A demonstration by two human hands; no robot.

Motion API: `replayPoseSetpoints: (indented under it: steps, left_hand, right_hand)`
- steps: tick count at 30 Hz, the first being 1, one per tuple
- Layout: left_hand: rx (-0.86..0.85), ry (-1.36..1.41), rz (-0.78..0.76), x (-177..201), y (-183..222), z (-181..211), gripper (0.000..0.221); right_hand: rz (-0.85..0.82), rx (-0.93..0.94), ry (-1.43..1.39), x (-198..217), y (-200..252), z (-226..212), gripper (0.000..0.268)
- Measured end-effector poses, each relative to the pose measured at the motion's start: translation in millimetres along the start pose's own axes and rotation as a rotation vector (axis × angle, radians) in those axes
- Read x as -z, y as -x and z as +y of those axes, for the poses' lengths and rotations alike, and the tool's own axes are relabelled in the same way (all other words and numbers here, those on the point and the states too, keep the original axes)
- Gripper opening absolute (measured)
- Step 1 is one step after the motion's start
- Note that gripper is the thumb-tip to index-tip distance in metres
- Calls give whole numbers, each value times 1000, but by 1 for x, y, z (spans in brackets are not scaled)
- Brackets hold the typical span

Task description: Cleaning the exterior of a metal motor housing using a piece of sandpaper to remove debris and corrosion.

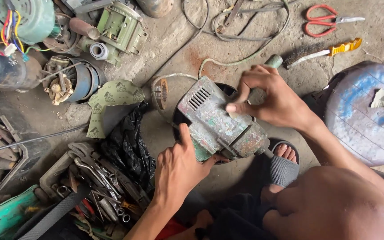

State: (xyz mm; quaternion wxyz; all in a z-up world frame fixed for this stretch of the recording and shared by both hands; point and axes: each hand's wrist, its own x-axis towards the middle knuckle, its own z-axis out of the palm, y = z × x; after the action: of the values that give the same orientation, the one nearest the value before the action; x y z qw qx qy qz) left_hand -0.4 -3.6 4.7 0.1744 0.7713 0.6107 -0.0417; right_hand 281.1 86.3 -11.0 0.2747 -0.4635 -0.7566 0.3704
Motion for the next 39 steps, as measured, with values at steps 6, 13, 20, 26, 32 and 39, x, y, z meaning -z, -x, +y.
replayPoseSetpoints:
  steps: [6,13,20,26,32,39]
  left_hand:
    - [54,5,-40,4,-1,5,114]
    - [23,5,-91,6,0,0,117]
    - [59,15,-98,8,-1,2,123]
    - [78,69,-103,10,-2,7,116]
    - [12,39,25,3,-2,2,130]
    - [-4,-24,50,0,0,4,140]
  right_hand:
    - [24,75,-113,-2,-37,-2,36]
    - [26,64,-1,-6,-29,5,40]
    - [-125,37,-140,8,-23,-2,37]
    - [-64,28,-112,0,-47,2,30]
    - [-161,-26,-142,12,-28,-2,33]
    - [-162,-43,-127,8,-40,3,40]
